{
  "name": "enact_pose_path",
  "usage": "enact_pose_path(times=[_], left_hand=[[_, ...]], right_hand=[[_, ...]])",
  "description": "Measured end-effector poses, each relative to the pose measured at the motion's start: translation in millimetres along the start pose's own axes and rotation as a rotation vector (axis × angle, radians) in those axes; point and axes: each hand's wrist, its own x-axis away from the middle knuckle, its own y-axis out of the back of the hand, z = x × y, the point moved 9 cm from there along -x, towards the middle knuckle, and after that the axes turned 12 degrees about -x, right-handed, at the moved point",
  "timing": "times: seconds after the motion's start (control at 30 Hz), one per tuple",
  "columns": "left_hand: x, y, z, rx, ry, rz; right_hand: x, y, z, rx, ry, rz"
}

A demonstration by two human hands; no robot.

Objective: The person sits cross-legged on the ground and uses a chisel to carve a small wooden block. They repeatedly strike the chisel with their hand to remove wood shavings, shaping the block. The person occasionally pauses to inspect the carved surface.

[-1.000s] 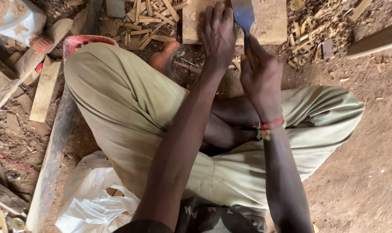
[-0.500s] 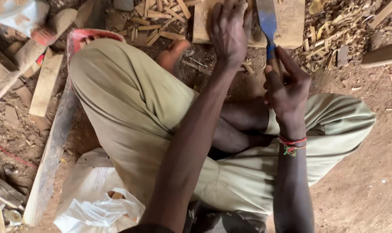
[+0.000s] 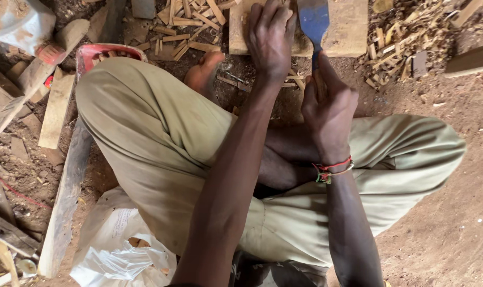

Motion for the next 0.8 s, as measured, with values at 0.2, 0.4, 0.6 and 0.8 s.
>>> enact_pose_path(times=[0.2, 0.4, 0.6, 0.8], left_hand=[[-1.4, 4.9, -2.0, 0.043, -0.036, -0.126], [0.6, -5.0, 0.8, 0.010, -0.005, -0.046], [5.5, 29.1, -11.4, 0.067, -0.094, -0.117], [0.4, -8.7, 4.4, 0.051, -0.022, -0.069]], right_hand=[[-5.3, -7.6, -3.1, 0.073, -0.001, -0.030], [0.4, -6.6, -8.6, 0.187, -0.103, -0.042], [11.1, -19.4, -22.8, 0.087, -0.018, -0.097], [6.2, 7.2, -48.1, -0.130, -0.185, -0.092]])
